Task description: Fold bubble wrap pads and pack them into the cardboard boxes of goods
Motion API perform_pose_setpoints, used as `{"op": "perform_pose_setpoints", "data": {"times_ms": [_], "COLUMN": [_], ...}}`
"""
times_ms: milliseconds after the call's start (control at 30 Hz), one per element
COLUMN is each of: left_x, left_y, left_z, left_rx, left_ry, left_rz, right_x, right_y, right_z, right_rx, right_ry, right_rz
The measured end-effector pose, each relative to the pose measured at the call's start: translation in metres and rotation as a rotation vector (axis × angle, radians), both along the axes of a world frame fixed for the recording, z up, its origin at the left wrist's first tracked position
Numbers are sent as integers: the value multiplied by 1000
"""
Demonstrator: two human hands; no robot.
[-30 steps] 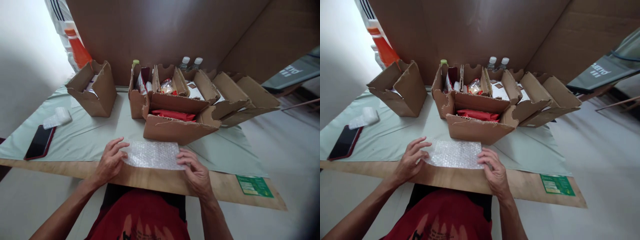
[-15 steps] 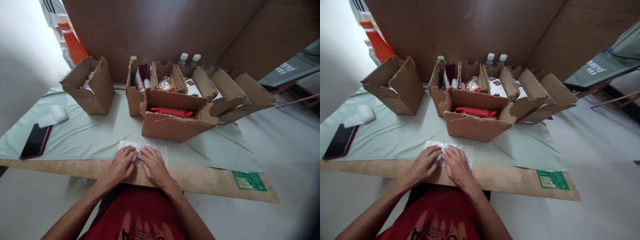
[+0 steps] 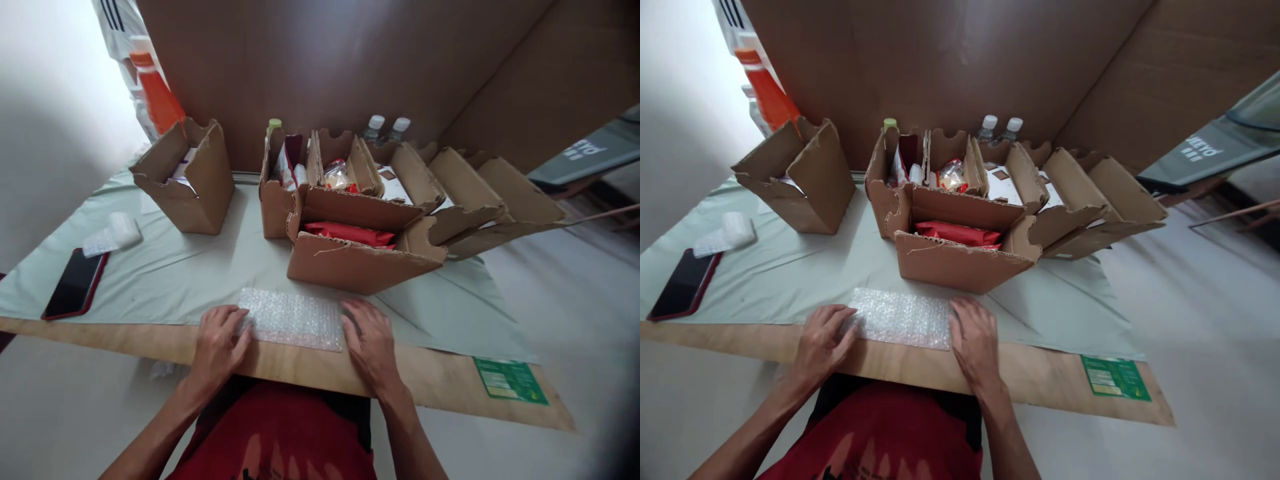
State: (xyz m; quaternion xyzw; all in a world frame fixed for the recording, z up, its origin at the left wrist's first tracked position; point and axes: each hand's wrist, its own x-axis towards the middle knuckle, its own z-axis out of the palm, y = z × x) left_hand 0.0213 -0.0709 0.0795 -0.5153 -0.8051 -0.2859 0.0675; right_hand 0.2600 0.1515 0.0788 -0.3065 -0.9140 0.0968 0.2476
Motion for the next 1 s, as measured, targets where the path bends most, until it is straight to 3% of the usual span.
{"op": "perform_pose_setpoints", "data": {"times_ms": [100, 267, 433, 533, 667, 767, 867, 933, 1000], "left_x": [-4, 7, 4, -18, -57, -81, -87, -81, -70], "left_y": [-9, 4, 6, 2, 23, 56, 75, 68, 45], "left_z": [2, 0, 2, 13, 25, 20, 9, 2, 0], "left_rx": [-160, -235, -113, -15, 15, -30, -24, -5, 25], "left_ry": [91, 60, -258, -457, -435, -358, -318, -298, -262], "left_rz": [145, 147, 130, 149, 102, 65, 64, 62, 22], "right_x": [-28, -40, -23, -18, -29, -44, -55, -57, -57], "right_y": [-1, -8, -25, -44, -74, -85, -84, -80, -78], "right_z": [-6, -14, 3, 12, 12, 10, 13, 16, 18], "right_rx": [36, -22, -405, -713, -947, -980, -936, -931, -958], "right_ry": [-54, -28, 114, 208, 227, 172, 118, 104, 96], "right_rz": [-12, -28, -50, -18, 97, 128, 185, 224, 229]}}
